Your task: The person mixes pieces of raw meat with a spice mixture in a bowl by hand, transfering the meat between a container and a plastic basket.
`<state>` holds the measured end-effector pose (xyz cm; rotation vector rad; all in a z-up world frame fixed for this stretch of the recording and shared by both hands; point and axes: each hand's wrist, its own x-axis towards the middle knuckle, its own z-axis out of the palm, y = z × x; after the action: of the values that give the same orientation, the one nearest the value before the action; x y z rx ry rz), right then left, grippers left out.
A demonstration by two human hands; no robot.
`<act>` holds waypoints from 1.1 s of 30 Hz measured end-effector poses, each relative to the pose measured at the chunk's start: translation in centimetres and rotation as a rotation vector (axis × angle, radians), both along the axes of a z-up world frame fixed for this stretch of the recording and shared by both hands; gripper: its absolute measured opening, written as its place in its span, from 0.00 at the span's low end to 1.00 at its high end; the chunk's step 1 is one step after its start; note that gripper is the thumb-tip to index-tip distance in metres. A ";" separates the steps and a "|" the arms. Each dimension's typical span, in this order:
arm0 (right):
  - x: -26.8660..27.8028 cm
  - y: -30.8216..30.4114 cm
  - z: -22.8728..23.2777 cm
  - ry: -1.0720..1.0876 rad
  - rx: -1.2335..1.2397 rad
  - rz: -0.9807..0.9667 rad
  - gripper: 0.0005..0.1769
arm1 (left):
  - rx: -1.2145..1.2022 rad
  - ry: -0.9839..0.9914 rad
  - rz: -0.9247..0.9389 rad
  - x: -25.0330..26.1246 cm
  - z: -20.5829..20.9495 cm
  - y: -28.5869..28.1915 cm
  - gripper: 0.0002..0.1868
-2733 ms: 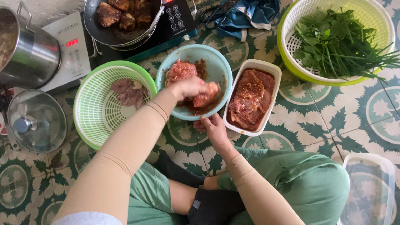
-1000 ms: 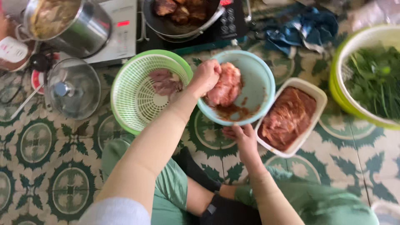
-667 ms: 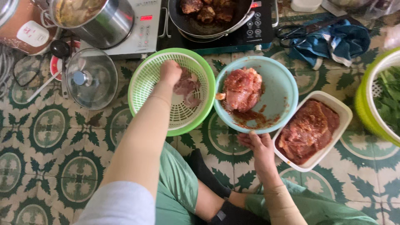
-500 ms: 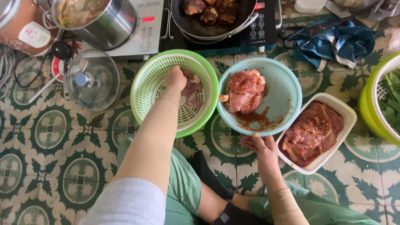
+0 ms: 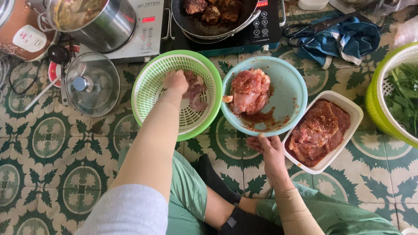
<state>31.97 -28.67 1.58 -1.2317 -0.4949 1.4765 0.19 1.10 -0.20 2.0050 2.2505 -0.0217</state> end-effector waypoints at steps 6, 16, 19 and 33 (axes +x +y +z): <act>0.2 0.1 -1.7 0.042 0.019 -0.018 0.13 | -0.348 -0.288 0.165 -0.4 7.7 -3.6 0.09; 0.2 0.2 -3.7 0.069 0.048 -0.030 0.12 | -0.549 -1.671 -0.064 4.0 18.1 -10.1 0.12; 0.1 0.4 -4.2 0.060 0.072 -0.032 0.13 | -0.698 -1.713 -0.193 8.1 15.7 -9.8 0.15; 0.3 0.7 -2.8 0.179 -0.006 -0.107 0.14 | 0.213 -0.049 -0.823 20.8 7.4 -13.1 0.08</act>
<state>32.27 -28.00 -1.23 -1.1011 -0.3000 1.4816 21.03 -12.00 7.21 2.8471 1.2933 0.1912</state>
